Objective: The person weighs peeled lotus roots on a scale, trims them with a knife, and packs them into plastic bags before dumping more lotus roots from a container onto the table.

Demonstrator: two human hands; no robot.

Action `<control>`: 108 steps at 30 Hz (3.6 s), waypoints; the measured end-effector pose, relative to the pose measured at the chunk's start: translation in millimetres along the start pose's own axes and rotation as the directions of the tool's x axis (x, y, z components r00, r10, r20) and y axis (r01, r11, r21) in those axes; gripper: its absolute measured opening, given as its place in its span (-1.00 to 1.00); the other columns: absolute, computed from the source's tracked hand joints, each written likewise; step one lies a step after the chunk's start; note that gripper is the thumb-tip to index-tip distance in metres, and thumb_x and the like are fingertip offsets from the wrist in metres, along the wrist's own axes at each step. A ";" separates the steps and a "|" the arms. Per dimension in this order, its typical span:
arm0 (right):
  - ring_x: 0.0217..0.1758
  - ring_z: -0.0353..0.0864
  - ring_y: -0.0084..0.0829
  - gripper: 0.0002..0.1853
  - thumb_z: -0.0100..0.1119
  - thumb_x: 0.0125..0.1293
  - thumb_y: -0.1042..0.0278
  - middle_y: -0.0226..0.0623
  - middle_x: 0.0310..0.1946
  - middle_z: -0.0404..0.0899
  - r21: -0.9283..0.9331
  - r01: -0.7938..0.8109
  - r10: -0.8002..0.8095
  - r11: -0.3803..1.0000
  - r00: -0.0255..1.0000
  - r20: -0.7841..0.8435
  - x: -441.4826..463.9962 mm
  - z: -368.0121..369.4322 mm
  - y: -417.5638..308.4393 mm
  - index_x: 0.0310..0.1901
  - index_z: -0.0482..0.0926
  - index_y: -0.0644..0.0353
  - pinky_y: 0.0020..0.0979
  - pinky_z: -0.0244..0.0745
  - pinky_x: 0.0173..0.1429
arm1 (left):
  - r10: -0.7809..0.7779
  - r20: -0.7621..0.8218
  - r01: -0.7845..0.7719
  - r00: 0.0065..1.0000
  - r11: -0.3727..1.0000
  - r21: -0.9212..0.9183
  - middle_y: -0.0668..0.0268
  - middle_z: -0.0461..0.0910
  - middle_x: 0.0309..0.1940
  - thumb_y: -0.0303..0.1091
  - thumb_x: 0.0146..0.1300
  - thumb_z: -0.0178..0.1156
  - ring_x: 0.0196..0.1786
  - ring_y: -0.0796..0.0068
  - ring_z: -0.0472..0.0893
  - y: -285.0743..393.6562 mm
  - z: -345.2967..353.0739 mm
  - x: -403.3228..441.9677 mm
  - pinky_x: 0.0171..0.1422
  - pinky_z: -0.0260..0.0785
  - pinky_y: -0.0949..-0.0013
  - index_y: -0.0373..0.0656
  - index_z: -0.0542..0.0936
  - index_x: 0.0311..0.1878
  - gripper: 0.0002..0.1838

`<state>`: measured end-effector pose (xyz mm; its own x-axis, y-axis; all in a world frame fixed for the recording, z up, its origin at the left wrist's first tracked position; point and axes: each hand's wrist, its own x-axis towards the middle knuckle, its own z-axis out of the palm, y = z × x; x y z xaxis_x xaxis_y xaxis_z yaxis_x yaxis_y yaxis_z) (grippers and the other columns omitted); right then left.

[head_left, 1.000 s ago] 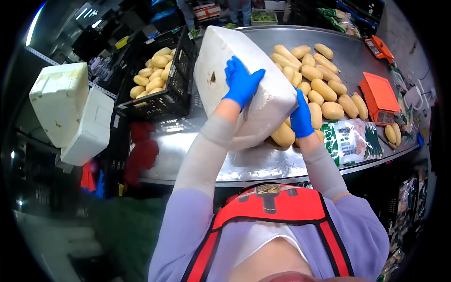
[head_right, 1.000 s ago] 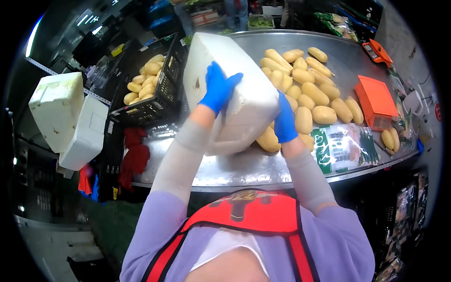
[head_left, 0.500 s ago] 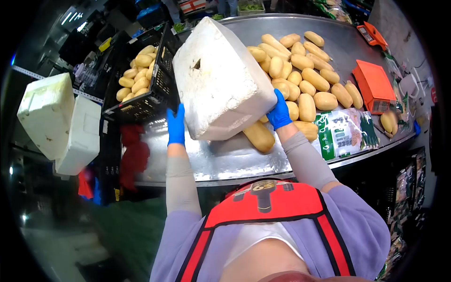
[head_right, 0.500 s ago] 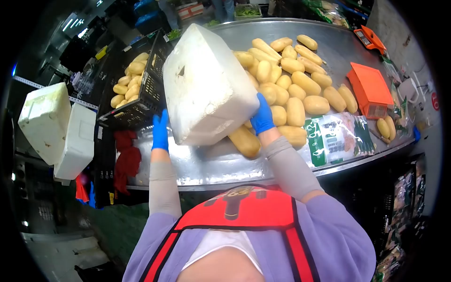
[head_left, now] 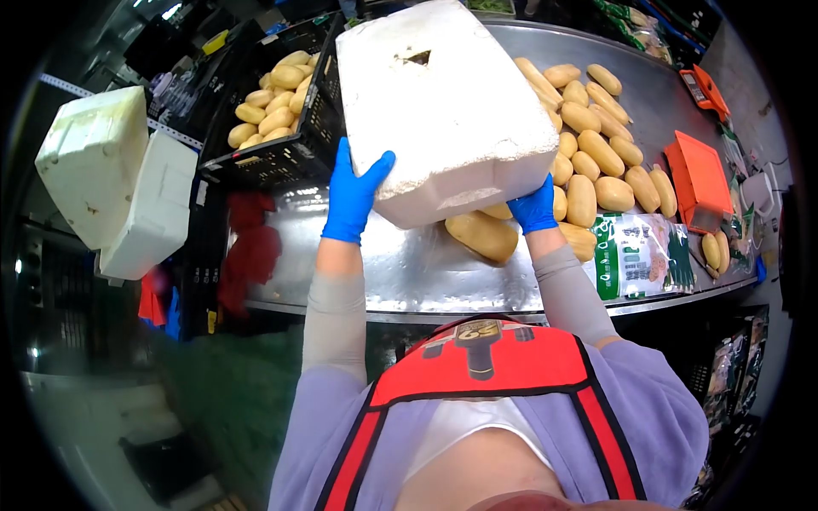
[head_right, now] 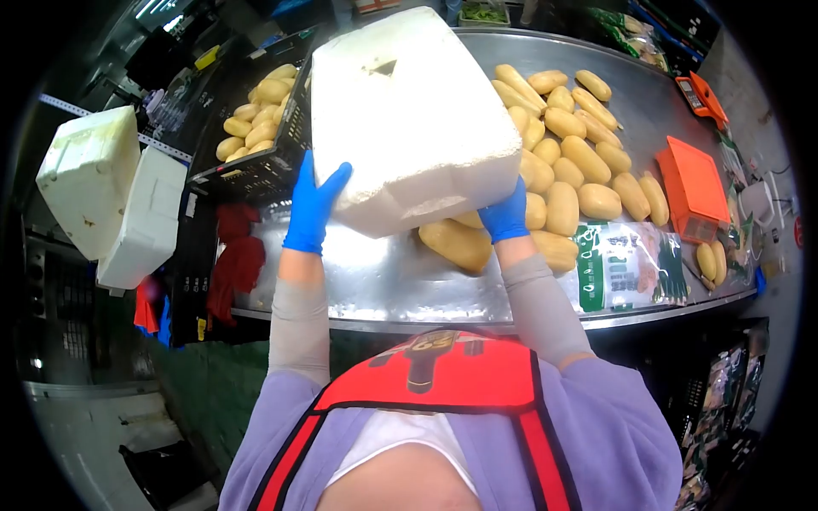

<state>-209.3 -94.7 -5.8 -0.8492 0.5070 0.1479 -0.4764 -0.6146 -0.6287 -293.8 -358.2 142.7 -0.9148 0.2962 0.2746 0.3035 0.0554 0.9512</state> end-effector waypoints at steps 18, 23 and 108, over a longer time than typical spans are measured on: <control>-0.26 0.56 -0.19 -0.79 0.06 0.15 0.26 -0.21 -0.33 0.59 -0.945 0.314 -0.474 -0.094 0.821 0.320 20.8 -20.7 0.8 -0.25 0.56 0.17 -0.24 0.46 -0.21 | -0.450 0.000 0.277 0.893 0.550 0.788 -0.12 0.00 0.36 0.21 0.20 -0.02 0.39 -0.06 0.08 -145.2 -24.4 -17.5 0.43 -0.04 0.18 -0.10 0.11 0.38 -0.20; -0.29 0.56 -0.19 -0.79 0.08 0.14 0.24 -0.22 -0.38 0.59 -0.808 0.292 -0.400 -0.512 0.751 0.525 18.3 18.1 -25.0 -0.29 0.56 0.18 -0.26 0.45 -0.18 | -0.410 -0.037 0.386 0.911 0.818 0.428 -0.09 0.14 0.31 0.19 0.08 0.17 0.37 0.05 0.14 -198.2 -14.0 -32.2 0.41 0.01 0.22 -0.30 0.22 0.29 -0.12; 0.07 0.46 -0.13 -0.46 0.02 0.17 0.26 -0.03 0.06 0.42 -0.719 0.681 0.493 -0.137 0.677 0.547 -58.8 113.7 162.1 0.23 0.26 0.09 -0.14 0.21 0.22 | -0.188 -0.269 0.319 0.945 0.724 0.612 0.01 0.45 0.06 -0.27 0.20 0.18 0.11 0.17 0.43 -135.7 -112.1 -243.5 0.23 0.22 0.21 -0.34 0.44 0.10 -0.54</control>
<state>-262.5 -292.8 -29.6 -0.9342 -0.2903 0.2074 -0.3490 0.8643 -0.3623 -142.1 -544.6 -37.5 -0.9929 0.0130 0.1179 0.0913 0.7182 0.6899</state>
